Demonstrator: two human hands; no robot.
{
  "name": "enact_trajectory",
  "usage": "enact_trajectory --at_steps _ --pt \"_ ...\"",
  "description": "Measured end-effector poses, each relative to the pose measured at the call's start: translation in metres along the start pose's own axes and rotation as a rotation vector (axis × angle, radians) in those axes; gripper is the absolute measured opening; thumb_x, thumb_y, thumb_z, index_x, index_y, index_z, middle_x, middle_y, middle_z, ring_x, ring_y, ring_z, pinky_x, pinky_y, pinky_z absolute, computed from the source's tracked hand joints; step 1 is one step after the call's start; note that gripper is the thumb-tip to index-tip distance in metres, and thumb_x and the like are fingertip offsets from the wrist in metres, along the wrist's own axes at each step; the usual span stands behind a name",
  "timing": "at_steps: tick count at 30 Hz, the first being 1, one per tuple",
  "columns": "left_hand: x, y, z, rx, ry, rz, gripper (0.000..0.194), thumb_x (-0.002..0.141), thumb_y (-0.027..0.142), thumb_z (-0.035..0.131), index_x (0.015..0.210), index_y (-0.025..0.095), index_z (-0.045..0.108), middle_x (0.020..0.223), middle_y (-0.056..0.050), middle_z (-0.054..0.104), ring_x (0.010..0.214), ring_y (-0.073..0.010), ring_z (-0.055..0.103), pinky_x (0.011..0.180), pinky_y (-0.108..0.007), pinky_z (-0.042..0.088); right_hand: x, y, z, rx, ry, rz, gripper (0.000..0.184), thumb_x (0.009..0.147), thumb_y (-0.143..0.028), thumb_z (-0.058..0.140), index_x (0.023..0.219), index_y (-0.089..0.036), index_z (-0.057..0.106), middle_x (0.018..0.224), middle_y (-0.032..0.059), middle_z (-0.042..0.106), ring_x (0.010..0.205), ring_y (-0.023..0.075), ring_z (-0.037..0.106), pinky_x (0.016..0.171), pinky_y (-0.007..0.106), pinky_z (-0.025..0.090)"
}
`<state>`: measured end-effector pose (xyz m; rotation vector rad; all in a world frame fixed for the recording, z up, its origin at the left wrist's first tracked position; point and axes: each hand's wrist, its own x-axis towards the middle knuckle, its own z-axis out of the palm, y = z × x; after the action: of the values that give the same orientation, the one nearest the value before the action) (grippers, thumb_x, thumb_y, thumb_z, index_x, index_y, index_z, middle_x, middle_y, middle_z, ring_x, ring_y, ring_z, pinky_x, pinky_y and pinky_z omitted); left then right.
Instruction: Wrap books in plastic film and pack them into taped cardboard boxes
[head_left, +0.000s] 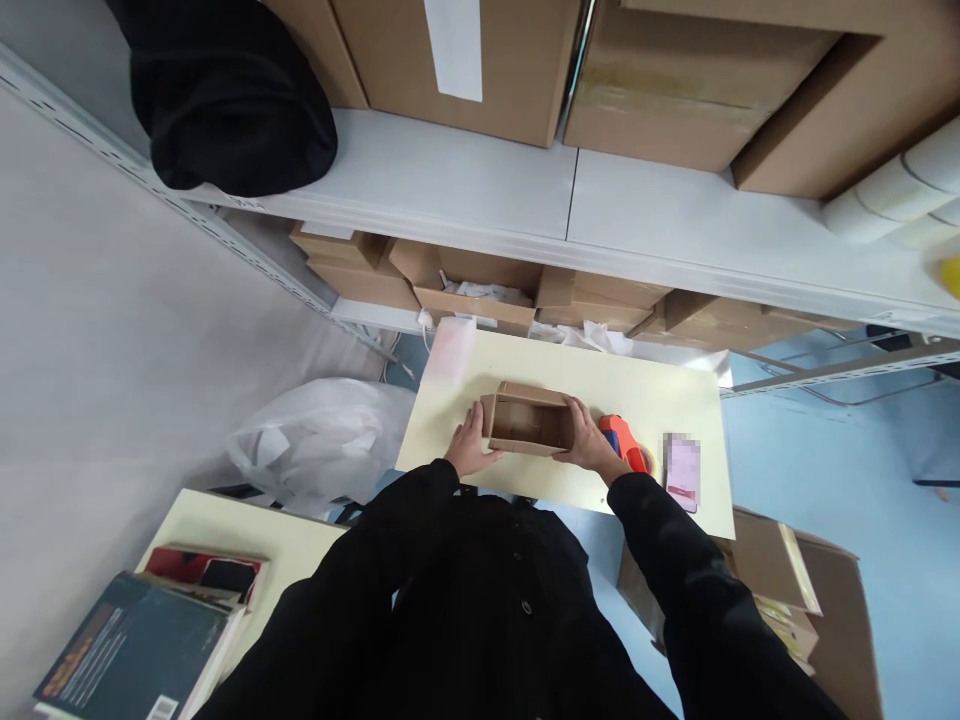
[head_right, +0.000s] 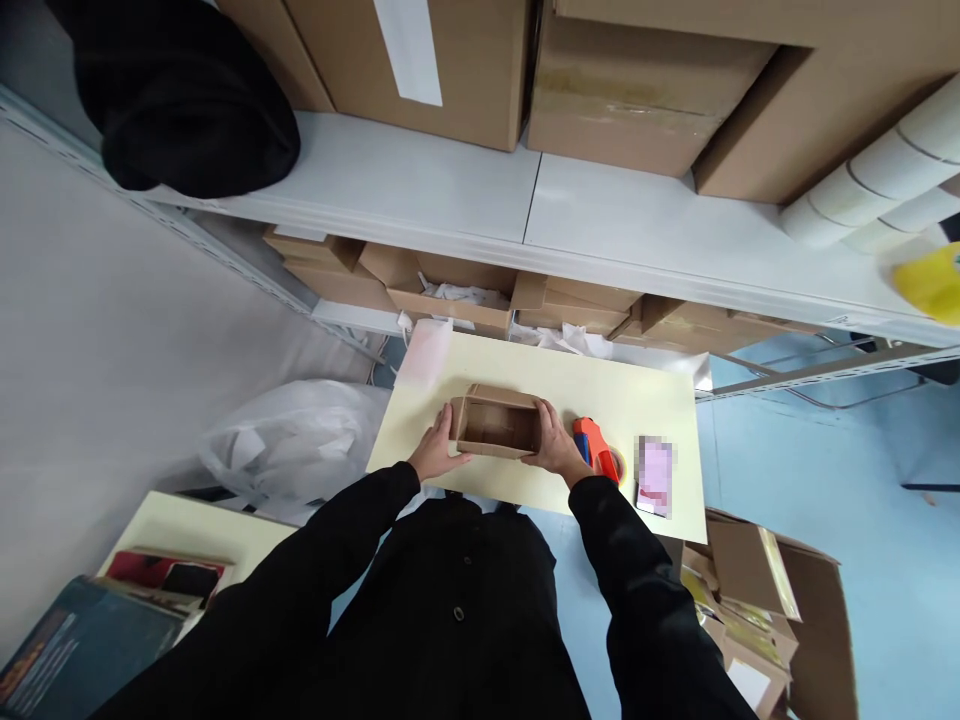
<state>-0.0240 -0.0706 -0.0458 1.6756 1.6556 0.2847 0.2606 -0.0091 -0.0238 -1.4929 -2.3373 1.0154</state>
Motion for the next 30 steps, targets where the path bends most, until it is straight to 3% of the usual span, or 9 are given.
enact_trajectory --at_steps 3,6,8,10,14,18,22,26,30 --pt "-0.002 -0.017 -0.012 -0.054 0.019 0.069 0.11 0.071 0.053 0.066 0.15 0.013 0.002 0.157 -0.021 0.008 0.144 -0.0354 0.006 0.112 -0.053 0.021 -0.002 -0.004 0.001 0.004 0.019 0.017 0.122 0.056 -0.033 0.081 0.149 -0.023 0.002 0.149 0.0179 0.02 0.133 0.0353 0.036 0.104 0.049 0.042" --pt "0.007 -0.042 -0.03 -0.123 0.138 0.072 0.083 0.082 0.049 0.053 0.148 0.012 0.019 0.156 -0.018 0.017 0.144 -0.0298 0.014 0.115 -0.047 0.021 -0.003 -0.004 0.002 -0.001 0.022 0.027 0.122 0.055 -0.032 0.081 0.149 -0.024 0.003 0.149 0.0178 0.021 0.132 0.0358 0.037 0.103 0.05 0.042" --pt "0.022 -0.059 -0.045 -0.125 0.282 -0.082 0.068 0.087 0.044 0.046 0.143 0.01 0.031 0.151 -0.019 0.03 0.142 -0.0279 0.026 0.115 -0.043 0.023 -0.002 -0.003 0.002 -0.003 0.014 0.03 0.124 0.054 -0.032 0.082 0.148 -0.024 0.002 0.148 0.018 0.021 0.132 0.0358 0.037 0.104 0.05 0.041" --pt "0.042 -0.073 -0.061 -0.07 0.386 -0.317 0.065 0.084 0.043 0.052 0.136 0.005 0.041 0.141 -0.023 0.043 0.135 -0.0305 0.037 0.113 -0.042 0.027 -0.002 -0.002 0.003 -0.009 0.007 0.033 0.124 0.054 -0.031 0.082 0.148 -0.023 0.002 0.148 0.018 0.021 0.132 0.0354 0.037 0.105 0.049 0.04" --pt "0.087 -0.085 -0.083 0.006 0.329 -0.54 0.066 0.076 0.043 0.062 0.128 0.005 0.048 0.132 -0.022 0.053 0.13 -0.0326 0.043 0.109 -0.038 0.032 -0.002 -0.001 0.004 -0.036 0.013 0.054 0.123 0.055 -0.029 0.081 0.149 -0.023 0.001 0.15 0.0168 0.02 0.134 0.0348 0.034 0.107 0.048 0.039" --pt "0.113 -0.075 -0.081 0.025 0.271 -0.668 0.077 0.069 0.055 0.066 0.126 0.006 0.048 0.133 -0.023 0.049 0.132 -0.037 0.038 0.107 -0.043 0.032 -0.002 -0.002 0.005 -0.053 0.017 0.06 0.123 0.056 -0.029 0.081 0.149 -0.025 0.001 0.15 0.0153 0.02 0.136 0.0348 0.032 0.108 0.048 0.038" --pt "0.118 -0.066 -0.075 0.003 0.315 -0.79 0.095 0.057 0.059 0.072 0.132 0.01 0.039 0.137 -0.023 0.04 0.13 -0.0396 0.036 0.101 -0.049 0.038 -0.002 -0.003 0.005 -0.066 0.02 0.065 0.121 0.057 -0.031 0.08 0.148 -0.024 0.001 0.15 0.0154 0.021 0.136 0.0352 0.031 0.107 0.049 0.038" --pt "0.123 -0.077 -0.078 -0.044 0.288 -0.809 0.101 0.046 0.051 0.08 0.129 0.013 0.037 0.137 -0.023 0.038 0.129 -0.0408 0.035 0.102 -0.054 0.036 -0.002 -0.004 0.004 -0.075 0.009 0.085 0.117 0.061 -0.031 0.078 0.148 -0.025 0.0 0.15 0.0148 0.021 0.136 0.0357 0.031 0.107 0.051 0.038" --pt "0.132 -0.093 -0.075 -0.165 0.324 -0.806 0.09 0.042 0.036 0.082 0.119 0.011 0.044 0.129 -0.026 0.044 0.127 -0.0465 0.035 0.099 -0.062 0.034 -0.003 -0.006 0.004 -0.067 -0.008 0.121 0.118 0.06 -0.032 0.078 0.149 -0.025 0.0 0.151 0.0152 0.02 0.134 0.0378 0.033 0.105 0.053 0.038"
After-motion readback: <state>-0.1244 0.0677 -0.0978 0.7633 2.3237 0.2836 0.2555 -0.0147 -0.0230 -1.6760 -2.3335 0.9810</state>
